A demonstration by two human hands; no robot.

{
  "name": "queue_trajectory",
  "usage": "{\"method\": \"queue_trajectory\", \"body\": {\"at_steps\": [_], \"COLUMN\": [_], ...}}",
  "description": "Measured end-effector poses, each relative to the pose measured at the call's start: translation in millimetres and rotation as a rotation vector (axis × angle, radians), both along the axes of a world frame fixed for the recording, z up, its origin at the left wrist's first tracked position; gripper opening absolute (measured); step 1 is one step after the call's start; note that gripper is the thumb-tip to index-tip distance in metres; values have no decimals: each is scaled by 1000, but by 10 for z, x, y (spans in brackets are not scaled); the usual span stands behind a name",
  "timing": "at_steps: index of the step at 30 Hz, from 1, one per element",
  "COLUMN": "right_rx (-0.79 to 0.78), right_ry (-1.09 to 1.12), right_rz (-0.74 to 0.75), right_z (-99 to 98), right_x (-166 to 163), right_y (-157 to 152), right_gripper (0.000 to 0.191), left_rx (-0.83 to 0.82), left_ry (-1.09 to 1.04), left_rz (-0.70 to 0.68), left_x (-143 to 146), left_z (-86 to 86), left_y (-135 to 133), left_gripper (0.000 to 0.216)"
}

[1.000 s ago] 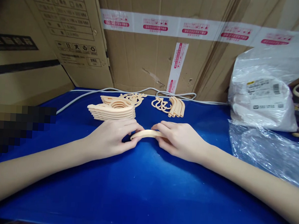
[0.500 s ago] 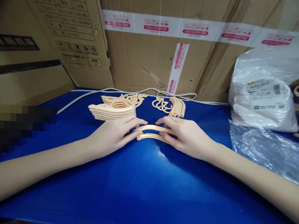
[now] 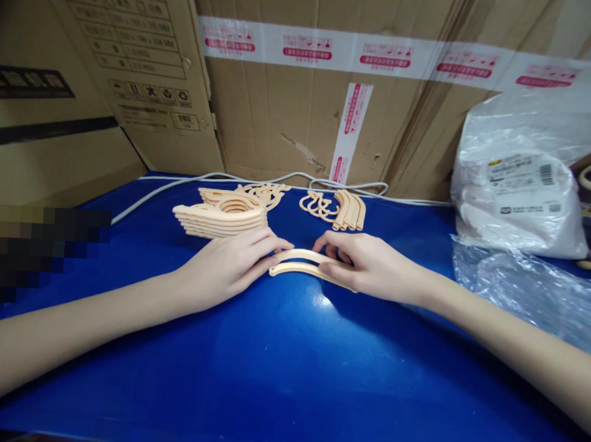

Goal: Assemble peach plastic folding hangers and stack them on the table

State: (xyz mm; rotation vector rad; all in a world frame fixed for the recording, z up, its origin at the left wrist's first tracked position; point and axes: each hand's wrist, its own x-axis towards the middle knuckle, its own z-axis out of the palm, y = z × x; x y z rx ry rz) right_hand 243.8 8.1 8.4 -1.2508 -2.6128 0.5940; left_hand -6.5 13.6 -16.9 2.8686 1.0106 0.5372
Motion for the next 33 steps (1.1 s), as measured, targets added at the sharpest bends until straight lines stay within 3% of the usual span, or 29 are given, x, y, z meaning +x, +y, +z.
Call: {"method": "queue_trajectory", "body": {"at_steps": [8,25,33], "right_rx": [155,402,365], "right_ry": [-59,-133,-160], "right_rz": [8,78,76], "right_z": [-5,-129,-88], "right_x": [-23,-88,-48], "right_y": [-26,-80,-52], "right_gripper": [40,31,31], "left_rx": [-21,20,22], "left_ry": [-29,-19,-11], "left_rz": [-10,-34,-1], "left_x": [-1,-1,-12], "left_z": [-25,-7,0], "left_y": [20,-31,-10], "left_gripper": [25,26,23]}}
